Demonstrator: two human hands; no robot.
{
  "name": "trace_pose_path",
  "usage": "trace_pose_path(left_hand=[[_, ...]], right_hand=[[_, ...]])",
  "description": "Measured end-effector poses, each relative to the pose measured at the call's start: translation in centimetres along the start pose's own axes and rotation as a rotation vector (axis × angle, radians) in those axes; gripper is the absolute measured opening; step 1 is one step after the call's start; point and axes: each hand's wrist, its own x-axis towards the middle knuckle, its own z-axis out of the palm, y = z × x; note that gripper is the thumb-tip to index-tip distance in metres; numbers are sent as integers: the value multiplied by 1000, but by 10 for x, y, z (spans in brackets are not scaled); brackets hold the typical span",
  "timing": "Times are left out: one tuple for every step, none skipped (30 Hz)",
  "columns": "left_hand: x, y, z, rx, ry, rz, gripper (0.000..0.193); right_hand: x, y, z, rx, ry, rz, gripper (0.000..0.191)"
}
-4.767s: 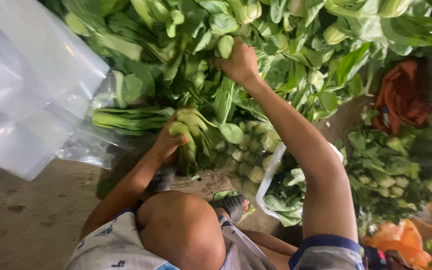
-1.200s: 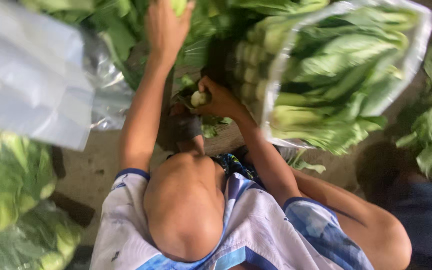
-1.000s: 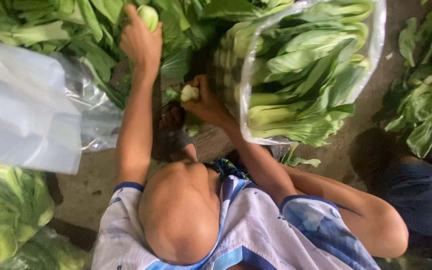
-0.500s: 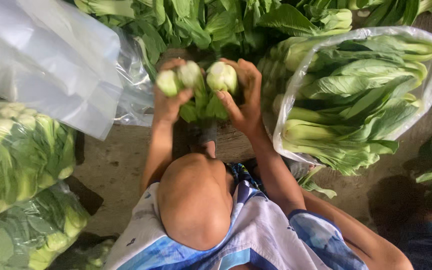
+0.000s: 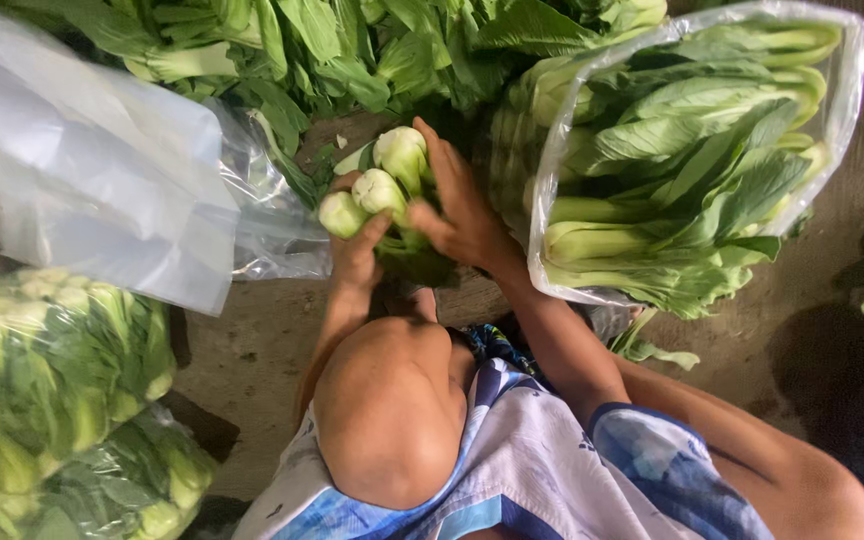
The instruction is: The person sits on the floor and sorts bok choy from a large pile into a clear plastic bag. They repeatedly pick up bunches, place them into the bag, and adjust the contents to fit more.
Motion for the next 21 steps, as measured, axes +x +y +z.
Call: trace_pose_path(left_hand=[[-5, -1, 3, 30, 31, -11, 58], [-10, -2, 6, 49, 29, -20, 57], [-17, 1, 8, 56, 24, -36, 56], [-22, 4, 9, 61, 7, -52, 55], [-27, 8, 11, 65, -18, -71, 54], [-32, 13, 13, 69, -33, -91, 53], [-35, 17, 15, 71, -51, -107, 52], [-35, 23, 16, 79, -77, -124, 51], [-40, 28, 19, 86, -101, -142, 50], [-45, 36, 21, 99, -124, -152, 49], [-43, 44, 23, 109, -152, -141, 49], [-44, 53, 26, 126, -179, -138, 48], [-40, 65, 26, 144, -205, -118, 47], [-38, 79, 27, 151, -231, -46, 47], [-33, 94, 29, 161, -247, 28, 46], [-24, 107, 33, 167, -266, 101, 46], [-12, 120, 38, 164, -276, 177, 46], [2, 128, 48, 172, -307, 230, 45], [18, 132, 62, 192, -354, 268, 45], [33, 133, 79, 263, -447, 244, 45], [46, 132, 99, 338, -546, 226, 45]], right_hand=[[0, 4, 7, 29, -7, 8, 119], [0, 8, 13, 55, -10, 14, 144], [2, 12, 20, 102, -7, -36, 149], [4, 16, 28, 144, -3, -87, 155], [3, 19, 32, 183, 0, -136, 161], [1, 21, 36, 283, -38, -103, 161], [-2, 22, 40, 384, -78, -73, 161], [-6, 20, 41, 485, -119, -50, 161], [-10, 18, 40, 508, -137, -50, 159], [-15, 14, 39, 534, -158, -48, 157], [-19, 7, 37, 560, -181, -48, 156], [-25, -2, 36, 614, -152, -77, 153], [-31, -15, 35, 668, -126, -107, 150], [-34, -27, 34, 721, -103, -141, 148], [-39, -40, 27, 833, -107, -111, 151], [-43, -53, 18, 926, -111, -95, 151], [-46, -66, 8, 921, -82, -96, 150], [-53, -80, -6, 910, -49, -94, 149], [-60, -95, -21, 876, -21, -102, 148], [-70, -111, -39, 808, 0, -121, 148], [-79, -128, -59, 730, 25, -133, 147]])
